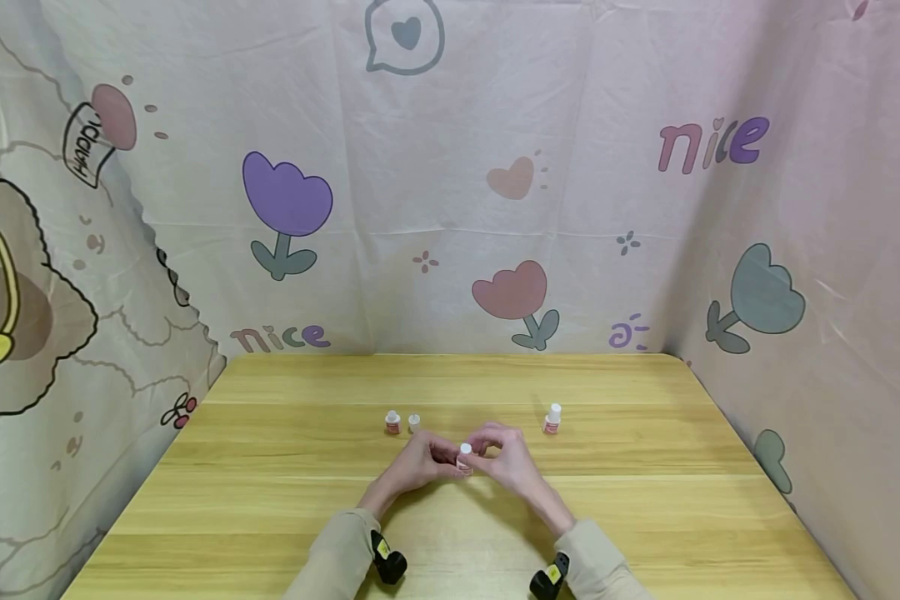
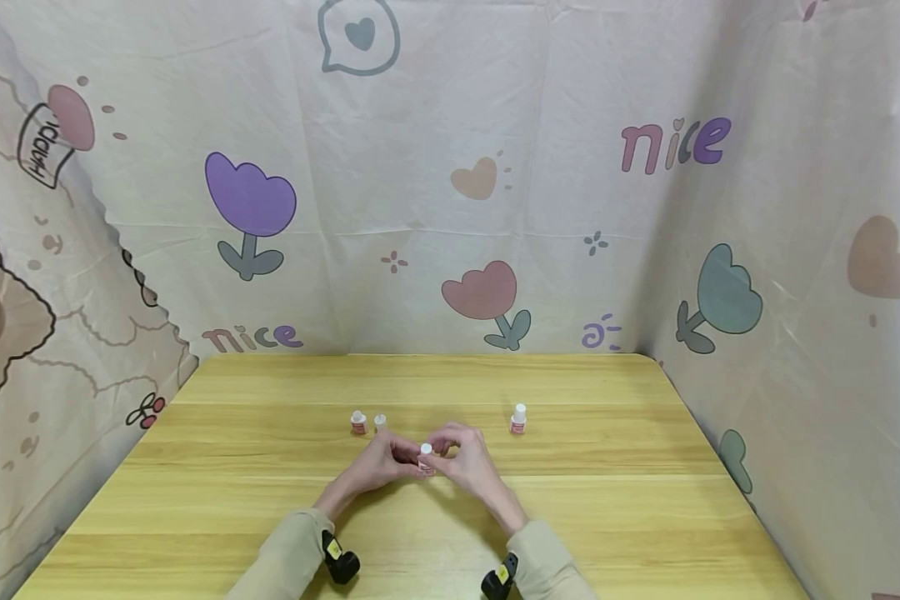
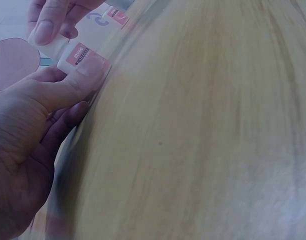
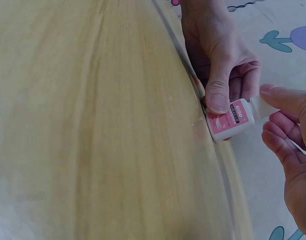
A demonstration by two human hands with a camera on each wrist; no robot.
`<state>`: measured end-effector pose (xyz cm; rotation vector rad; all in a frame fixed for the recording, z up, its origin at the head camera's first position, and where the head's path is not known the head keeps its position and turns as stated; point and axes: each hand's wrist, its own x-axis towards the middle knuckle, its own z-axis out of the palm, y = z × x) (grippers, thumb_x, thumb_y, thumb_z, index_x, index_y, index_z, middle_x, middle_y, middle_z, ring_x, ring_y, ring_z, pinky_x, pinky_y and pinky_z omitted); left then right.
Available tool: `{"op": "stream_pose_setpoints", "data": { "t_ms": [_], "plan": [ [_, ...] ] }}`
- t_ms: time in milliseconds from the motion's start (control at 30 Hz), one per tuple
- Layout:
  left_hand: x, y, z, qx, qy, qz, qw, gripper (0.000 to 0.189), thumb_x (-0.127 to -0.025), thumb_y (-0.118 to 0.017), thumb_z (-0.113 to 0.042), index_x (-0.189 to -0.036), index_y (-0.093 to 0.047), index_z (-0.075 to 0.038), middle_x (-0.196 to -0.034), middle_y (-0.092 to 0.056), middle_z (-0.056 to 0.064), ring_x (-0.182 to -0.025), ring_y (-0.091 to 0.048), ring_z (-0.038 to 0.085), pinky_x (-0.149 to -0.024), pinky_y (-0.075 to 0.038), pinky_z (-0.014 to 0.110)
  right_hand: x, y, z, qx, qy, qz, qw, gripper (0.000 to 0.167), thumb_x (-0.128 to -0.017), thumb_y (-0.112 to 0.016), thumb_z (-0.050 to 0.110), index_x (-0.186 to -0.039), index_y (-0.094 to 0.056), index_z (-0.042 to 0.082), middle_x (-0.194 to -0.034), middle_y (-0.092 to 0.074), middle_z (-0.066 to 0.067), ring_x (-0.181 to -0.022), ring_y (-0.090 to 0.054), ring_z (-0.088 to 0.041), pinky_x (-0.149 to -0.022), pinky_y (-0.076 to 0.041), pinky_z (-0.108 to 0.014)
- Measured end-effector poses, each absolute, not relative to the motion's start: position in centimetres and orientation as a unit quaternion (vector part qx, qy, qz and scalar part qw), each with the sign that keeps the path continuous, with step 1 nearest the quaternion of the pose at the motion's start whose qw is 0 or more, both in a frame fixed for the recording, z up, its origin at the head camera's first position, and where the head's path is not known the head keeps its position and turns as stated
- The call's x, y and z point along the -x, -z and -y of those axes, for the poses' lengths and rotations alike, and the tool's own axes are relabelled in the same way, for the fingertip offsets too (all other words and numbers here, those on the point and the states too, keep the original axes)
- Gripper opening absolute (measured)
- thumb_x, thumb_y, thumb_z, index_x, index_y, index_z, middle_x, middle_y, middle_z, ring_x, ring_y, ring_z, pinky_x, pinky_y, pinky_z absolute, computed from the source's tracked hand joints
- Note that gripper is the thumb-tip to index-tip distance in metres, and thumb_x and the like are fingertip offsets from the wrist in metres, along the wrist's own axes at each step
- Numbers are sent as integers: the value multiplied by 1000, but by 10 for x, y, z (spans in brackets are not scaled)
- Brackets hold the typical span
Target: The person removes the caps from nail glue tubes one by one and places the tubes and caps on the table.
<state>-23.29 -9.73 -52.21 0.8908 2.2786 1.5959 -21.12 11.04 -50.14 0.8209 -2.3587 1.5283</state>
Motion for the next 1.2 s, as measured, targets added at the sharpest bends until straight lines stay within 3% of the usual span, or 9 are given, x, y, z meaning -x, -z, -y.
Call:
{"op": "stream_pose_setpoints", "data": {
  "t_ms": [233,333,467,533,733,967,1200],
  "plan": [
    [234,523,97,-306,-541,-776,105,18,-83,-81,-8,-100,-79,-4,-92,-79,15,-74,-71,4,-71,-58,20,213,505,-112,-315,-516,787,122,15,-80,-81,0,-94,-77,5,-84,-71,-9,-76,-66,-20,-72,-60,-31],
    [234,523,97,-307,-539,-777,103,17,-83,-81,-9,-99,-79,-5,-92,-79,14,-74,-71,3,-70,-58,20,209,499,-110,-300,-519,793,102,20,-79,-81,-2,-98,-74,-1,-88,-72,-15,-78,-67,-28,-76,-61,-36],
    [234,523,97,-304,-540,-778,102,17,-83,-82,-11,-99,-79,-6,-92,-79,13,-74,-71,4,-70,-57,20,207,497,-109,-259,-525,808,71,27,-78,-84,6,-101,-71,-1,-90,-73,-15,-79,-68,-22,-76,-60,-34],
    [234,523,97,-303,-541,-778,102,18,-82,-82,-11,-100,-79,-6,-92,-79,13,-75,-71,5,-70,-57,20,210,500,-110,-248,-528,809,70,26,-78,-86,12,-97,-71,3,-88,-73,-11,-78,-66,-13,-73,-59,-28],
    [233,523,97,-306,-546,-772,107,20,-83,-81,-8,-103,-78,-5,-95,-79,14,-78,-73,7,-73,-58,21,209,499,-107,-246,-520,813,89,17,-79,-84,4,-90,-72,1,-83,-72,-12,-74,-62,-7,-70,-59,-28],
    [234,523,97,-312,-547,-769,109,19,-84,-80,-8,-103,-78,-4,-95,-79,15,-78,-73,5,-72,-58,20,202,487,-106,-256,-520,811,81,15,-80,-78,-7,-93,-72,-9,-86,-71,-24,-76,-67,-23,-75,-61,-46],
    [234,524,97,-306,-545,-773,112,19,-84,-80,-7,-102,-78,-4,-94,-79,15,-76,-72,3,-72,-58,21,192,467,-106,-288,-528,794,85,14,-79,-76,-12,-93,-72,-11,-87,-71,-28,-77,-67,-36,-76,-61,-50]
  ]
}}
